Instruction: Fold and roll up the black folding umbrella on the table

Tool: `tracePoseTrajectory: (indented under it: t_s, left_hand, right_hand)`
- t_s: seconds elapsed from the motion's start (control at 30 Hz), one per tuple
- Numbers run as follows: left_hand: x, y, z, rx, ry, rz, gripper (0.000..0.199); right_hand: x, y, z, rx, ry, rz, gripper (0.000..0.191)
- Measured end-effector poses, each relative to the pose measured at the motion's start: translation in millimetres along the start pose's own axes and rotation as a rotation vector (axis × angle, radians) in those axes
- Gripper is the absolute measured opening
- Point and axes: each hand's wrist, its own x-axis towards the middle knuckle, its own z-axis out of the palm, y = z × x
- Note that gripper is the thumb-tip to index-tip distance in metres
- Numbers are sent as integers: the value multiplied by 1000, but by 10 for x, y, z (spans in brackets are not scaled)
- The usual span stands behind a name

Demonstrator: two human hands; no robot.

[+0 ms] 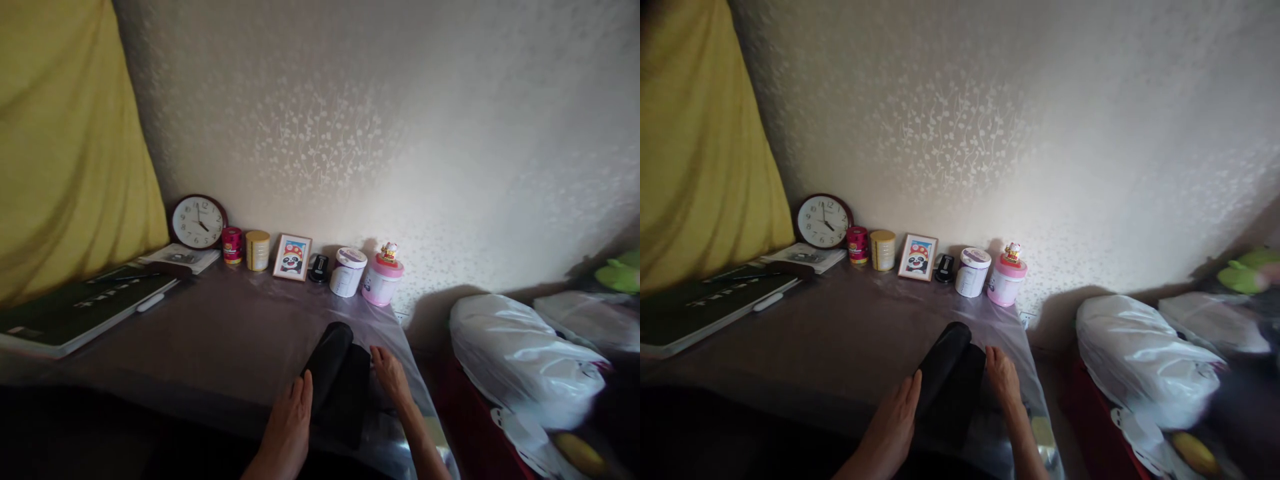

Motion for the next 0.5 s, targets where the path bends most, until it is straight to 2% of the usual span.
tracePoseTrajectory:
  t_s: [0.1,0.17,0.23,0.37,0.5]
  left_hand:
    - [-3,5,-79,6,5,-6,71]
    - [-7,-3,-106,-9,5,-9,69]
    - [-14,-14,-112,-15,11,-5,69]
    - [-24,-28,-110,-20,4,-11,70]
    - [-17,-16,-141,-101,-97,-47,72]
  right_hand:
    - [-210,-42,-42,246,-209,287,36]
    - [-291,-136,-26,347,-231,376,42]
    - [-325,-232,4,369,-174,341,46]
    - [-296,-341,74,264,-20,196,43]
    - [-245,-332,140,191,9,161,37]
